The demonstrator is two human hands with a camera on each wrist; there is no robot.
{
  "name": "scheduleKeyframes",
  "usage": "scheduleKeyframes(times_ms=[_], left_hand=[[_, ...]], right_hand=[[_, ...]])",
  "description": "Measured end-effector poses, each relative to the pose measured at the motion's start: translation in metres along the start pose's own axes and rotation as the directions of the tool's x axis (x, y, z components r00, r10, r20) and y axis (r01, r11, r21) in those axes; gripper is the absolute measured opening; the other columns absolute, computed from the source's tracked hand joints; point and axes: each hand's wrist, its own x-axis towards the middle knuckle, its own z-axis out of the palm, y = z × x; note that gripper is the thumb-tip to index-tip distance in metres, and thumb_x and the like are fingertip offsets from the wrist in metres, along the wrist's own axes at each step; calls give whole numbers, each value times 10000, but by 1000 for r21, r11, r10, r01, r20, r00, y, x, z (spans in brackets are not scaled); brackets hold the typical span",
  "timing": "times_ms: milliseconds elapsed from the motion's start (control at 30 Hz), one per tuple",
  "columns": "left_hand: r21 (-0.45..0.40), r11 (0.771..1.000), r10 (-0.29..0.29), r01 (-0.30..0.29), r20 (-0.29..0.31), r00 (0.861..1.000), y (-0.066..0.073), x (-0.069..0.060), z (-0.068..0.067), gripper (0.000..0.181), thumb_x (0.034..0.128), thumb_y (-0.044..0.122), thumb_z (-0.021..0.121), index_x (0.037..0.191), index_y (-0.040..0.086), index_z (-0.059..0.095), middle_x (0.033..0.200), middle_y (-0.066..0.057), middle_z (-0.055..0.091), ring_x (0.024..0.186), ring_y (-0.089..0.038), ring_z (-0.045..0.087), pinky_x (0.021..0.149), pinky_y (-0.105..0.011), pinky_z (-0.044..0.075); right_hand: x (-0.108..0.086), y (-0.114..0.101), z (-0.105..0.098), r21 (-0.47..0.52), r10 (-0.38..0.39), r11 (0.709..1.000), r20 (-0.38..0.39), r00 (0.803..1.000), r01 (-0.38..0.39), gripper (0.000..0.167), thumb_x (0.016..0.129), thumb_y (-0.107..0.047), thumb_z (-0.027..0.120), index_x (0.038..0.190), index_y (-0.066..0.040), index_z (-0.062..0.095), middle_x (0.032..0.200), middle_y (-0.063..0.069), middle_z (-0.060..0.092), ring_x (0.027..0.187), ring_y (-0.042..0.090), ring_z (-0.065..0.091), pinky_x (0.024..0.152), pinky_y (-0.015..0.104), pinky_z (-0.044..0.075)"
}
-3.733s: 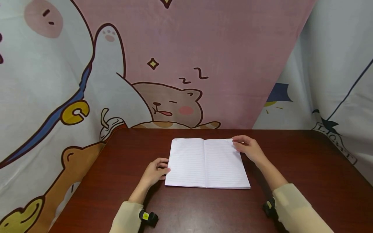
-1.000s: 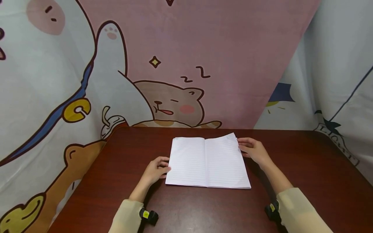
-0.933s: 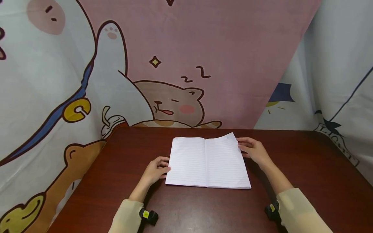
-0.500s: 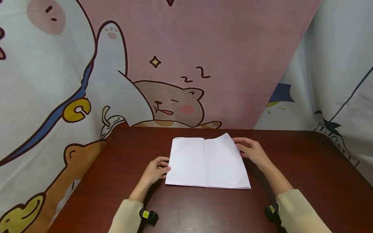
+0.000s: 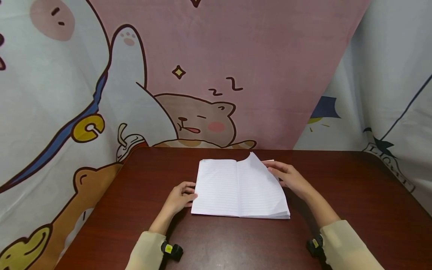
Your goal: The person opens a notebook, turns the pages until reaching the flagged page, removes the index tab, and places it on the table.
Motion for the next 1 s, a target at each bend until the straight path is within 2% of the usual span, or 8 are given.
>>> scheduleKeyframes(times_ms=[267,433,633,867,1000], left_hand=[[3,1000,7,-7,-3,1000,0,-1,0,368,908,46,702,1266,31,624,1083,-169,678,799,-165,639,674,-366,608],[2,1000,7,-7,-2,1000,-1,-1,0,362,913,44,696,1267,30,624,1085,-170,677,802,-162,640,681,-361,609],[3,1000,11,-11,-5,1000,-3,1,0,356,908,34,693,1258,26,626,1072,-165,682,799,-149,641,679,-338,606],[0,1000,19,-19,-6,1000,-3,1,0,354,904,31,693,1252,24,628,1067,-164,687,799,-149,647,680,-341,607],[4,1000,18,-18,-7,1000,-3,1,0,356,906,35,694,1255,28,629,1074,-168,684,804,-153,648,684,-348,608]], right_hand=[[2,0,5,35,-2,999,87,996,-1,486,1020,-272,567,1464,-90,487,1538,196,418,1237,282,529,946,477,544],[5,1,12,70,8,997,125,992,-17,510,1001,-246,602,1470,-93,475,1573,164,372,1275,236,495,981,473,526],[7,-1,18,74,31,996,133,991,-42,550,982,-269,636,1480,-111,461,1581,164,358,1332,328,486,978,486,540],[7,-2,20,59,49,997,98,994,-55,592,974,-303,646,1482,-81,437,1577,190,349,1369,410,456,990,533,526],[7,0,20,28,24,999,68,997,-26,606,979,-277,636,1485,-44,397,1550,223,367,1348,420,474,987,500,536]])
